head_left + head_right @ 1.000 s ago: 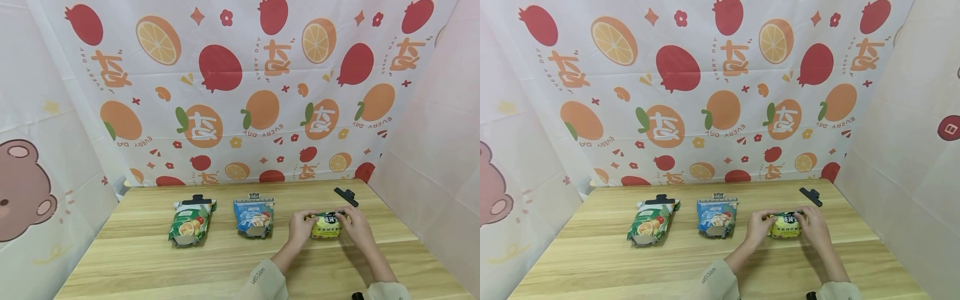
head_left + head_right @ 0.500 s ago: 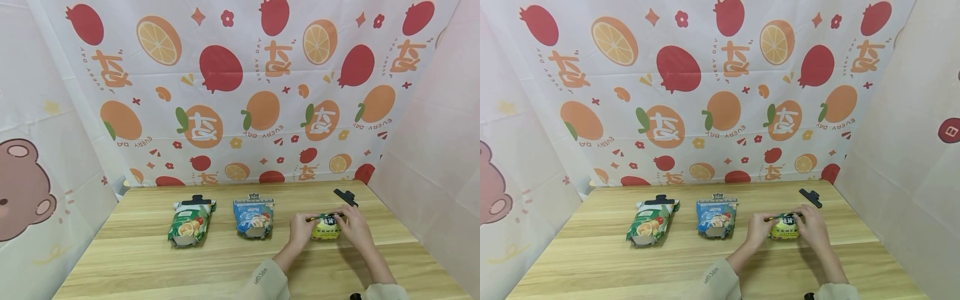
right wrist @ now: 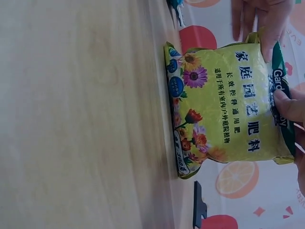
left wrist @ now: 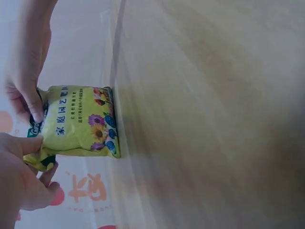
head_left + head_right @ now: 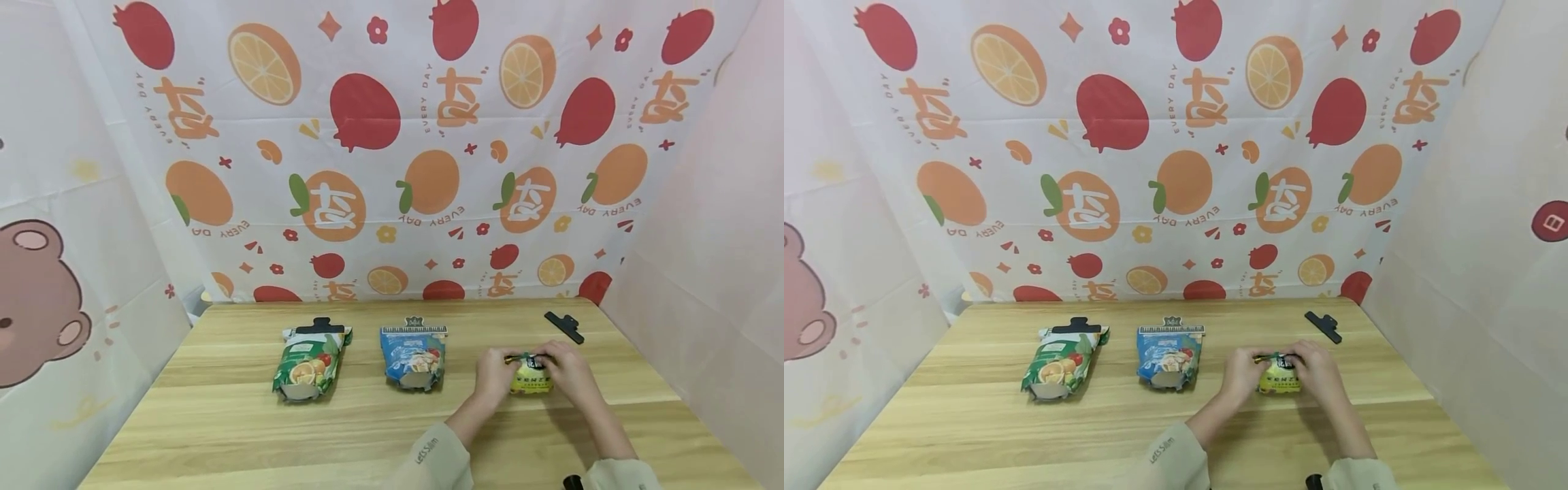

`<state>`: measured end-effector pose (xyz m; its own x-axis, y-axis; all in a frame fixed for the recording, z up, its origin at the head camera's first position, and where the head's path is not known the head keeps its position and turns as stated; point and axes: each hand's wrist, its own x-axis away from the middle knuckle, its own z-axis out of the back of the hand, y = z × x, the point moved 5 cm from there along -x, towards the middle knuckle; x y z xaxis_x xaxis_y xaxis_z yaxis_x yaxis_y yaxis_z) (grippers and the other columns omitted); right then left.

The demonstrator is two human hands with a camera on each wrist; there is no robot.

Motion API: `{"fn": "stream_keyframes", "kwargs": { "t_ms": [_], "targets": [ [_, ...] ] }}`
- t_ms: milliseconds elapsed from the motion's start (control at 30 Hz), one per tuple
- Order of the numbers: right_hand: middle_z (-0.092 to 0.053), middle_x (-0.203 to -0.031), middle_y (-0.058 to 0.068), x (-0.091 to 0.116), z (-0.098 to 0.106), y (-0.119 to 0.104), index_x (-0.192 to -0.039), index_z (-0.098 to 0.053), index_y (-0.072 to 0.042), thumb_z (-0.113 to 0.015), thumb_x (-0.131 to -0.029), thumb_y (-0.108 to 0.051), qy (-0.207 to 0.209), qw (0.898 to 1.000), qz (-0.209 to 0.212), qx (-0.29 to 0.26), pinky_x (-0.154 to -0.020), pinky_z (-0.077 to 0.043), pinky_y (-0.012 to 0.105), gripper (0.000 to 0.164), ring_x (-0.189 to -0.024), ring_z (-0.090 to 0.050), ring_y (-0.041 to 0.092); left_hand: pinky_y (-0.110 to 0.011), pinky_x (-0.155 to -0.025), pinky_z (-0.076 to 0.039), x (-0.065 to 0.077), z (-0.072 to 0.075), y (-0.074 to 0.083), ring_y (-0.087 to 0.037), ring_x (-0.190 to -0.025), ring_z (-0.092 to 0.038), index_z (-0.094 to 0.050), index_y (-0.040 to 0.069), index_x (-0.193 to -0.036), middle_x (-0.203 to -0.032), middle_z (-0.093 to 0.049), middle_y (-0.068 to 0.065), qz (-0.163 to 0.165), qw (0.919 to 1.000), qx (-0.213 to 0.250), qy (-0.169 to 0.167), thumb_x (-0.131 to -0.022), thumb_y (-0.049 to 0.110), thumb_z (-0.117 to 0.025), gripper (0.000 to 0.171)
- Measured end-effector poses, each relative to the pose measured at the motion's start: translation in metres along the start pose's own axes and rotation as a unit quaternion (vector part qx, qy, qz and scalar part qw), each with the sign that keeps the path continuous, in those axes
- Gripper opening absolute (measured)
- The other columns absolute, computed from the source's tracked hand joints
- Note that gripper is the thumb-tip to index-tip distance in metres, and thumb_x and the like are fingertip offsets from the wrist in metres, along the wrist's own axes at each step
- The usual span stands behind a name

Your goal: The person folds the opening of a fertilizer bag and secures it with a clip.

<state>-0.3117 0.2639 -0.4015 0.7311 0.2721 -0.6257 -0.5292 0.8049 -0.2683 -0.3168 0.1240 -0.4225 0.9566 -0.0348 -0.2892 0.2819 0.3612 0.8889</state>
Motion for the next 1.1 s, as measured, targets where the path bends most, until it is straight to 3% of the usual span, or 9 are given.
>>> {"fn": "stream_keyframes", "kwargs": {
  "t_ms": [167,233,367,467,600,867,1100],
  "targets": [
    [-0.063,-0.075,0.0,0.0,-0.002,0.002,-0.074,-0.067,-0.009,-0.073,-0.066,0.012,0.007,1.0,-0.01,0.001,-0.066,-0.048,0.041,0.024,-0.074,-0.057,0.021,-0.018,-0.071,-0.048,0.001,-0.004,0.0,-0.007,-0.084,-0.062,-0.075,0.012,-0.085,-0.086,-0.069,0.003,-0.002,0.9993,0.036,0.002,-0.073,-0.002,-0.073,0.019],
    [-0.063,-0.075,-0.001,0.001,-0.002,0.003,-0.074,-0.067,-0.009,-0.074,-0.066,0.011,0.012,1.0,-0.007,0.003,-0.065,-0.049,0.04,0.023,-0.073,-0.057,0.019,-0.017,-0.07,-0.048,0.001,-0.005,-0.001,-0.006,-0.082,-0.062,-0.076,0.011,-0.083,-0.083,-0.069,0.003,-0.018,0.9985,0.049,0.014,-0.072,-0.003,-0.074,0.018],
    [-0.062,-0.073,-0.002,0.003,-0.004,0.003,-0.073,-0.067,-0.01,-0.075,-0.064,0.01,0.026,1.0,0.006,0.005,-0.063,-0.048,0.037,0.024,-0.071,-0.056,0.017,-0.017,-0.066,-0.05,0.002,-0.002,0.001,-0.006,-0.077,-0.064,-0.076,0.01,-0.079,-0.078,-0.069,0.003,-0.063,0.9967,0.029,0.042,-0.069,-0.002,-0.076,0.016],
    [-0.062,-0.072,-0.003,0.003,-0.004,0.002,-0.072,-0.066,-0.01,-0.076,-0.062,0.011,0.039,0.999,0.017,0.003,-0.062,-0.048,0.036,0.025,-0.07,-0.056,0.016,-0.017,-0.067,-0.049,0.0,-0.003,0.0,-0.006,-0.078,-0.063,-0.076,0.011,-0.078,-0.077,-0.069,0.003,-0.058,0.9973,0.008,0.044,-0.068,0.002,-0.077,0.013],
    [-0.063,-0.074,-0.001,0.002,-0.003,0.003,-0.074,-0.067,-0.009,-0.076,-0.062,0.012,0.04,0.999,0.025,-0.003,-0.062,-0.048,0.035,0.025,-0.072,-0.056,0.017,-0.016,-0.068,-0.049,-0.003,-0.004,-0.002,-0.006,-0.079,-0.064,-0.076,0.013,-0.077,-0.079,-0.069,0.002,-0.027,0.9991,-0.003,0.032,-0.069,0.005,-0.077,0.012],
    [-0.063,-0.087,0.003,0.007,0.004,0.013,-0.089,-0.068,-0.004,-0.067,-0.072,0.016,-0.017,0.999,-0.007,-0.039,-0.071,-0.05,0.038,0.026,-0.083,-0.058,0.022,-0.013,-0.063,-0.048,-0.001,-0.004,0.0,-0.006,-0.078,-0.064,-0.075,0.013,-0.076,-0.079,-0.069,0.002,-0.019,0.9993,-0.006,0.031,-0.068,0.006,-0.078,0.012],
    [-0.064,-0.078,0.002,0.009,0.007,0.019,-0.082,-0.069,-0.004,-0.072,-0.066,0.015,0.036,0.999,0.012,-0.033,-0.067,-0.05,0.024,0.025,-0.073,-0.061,0.02,-0.017,-0.072,-0.049,-0.002,-0.004,-0.004,-0.008,-0.082,-0.064,-0.075,0.015,-0.076,-0.079,-0.069,0.003,-0.002,0.9993,-0.005,0.036,-0.067,0.007,-0.078,0.012]
  ]
}}
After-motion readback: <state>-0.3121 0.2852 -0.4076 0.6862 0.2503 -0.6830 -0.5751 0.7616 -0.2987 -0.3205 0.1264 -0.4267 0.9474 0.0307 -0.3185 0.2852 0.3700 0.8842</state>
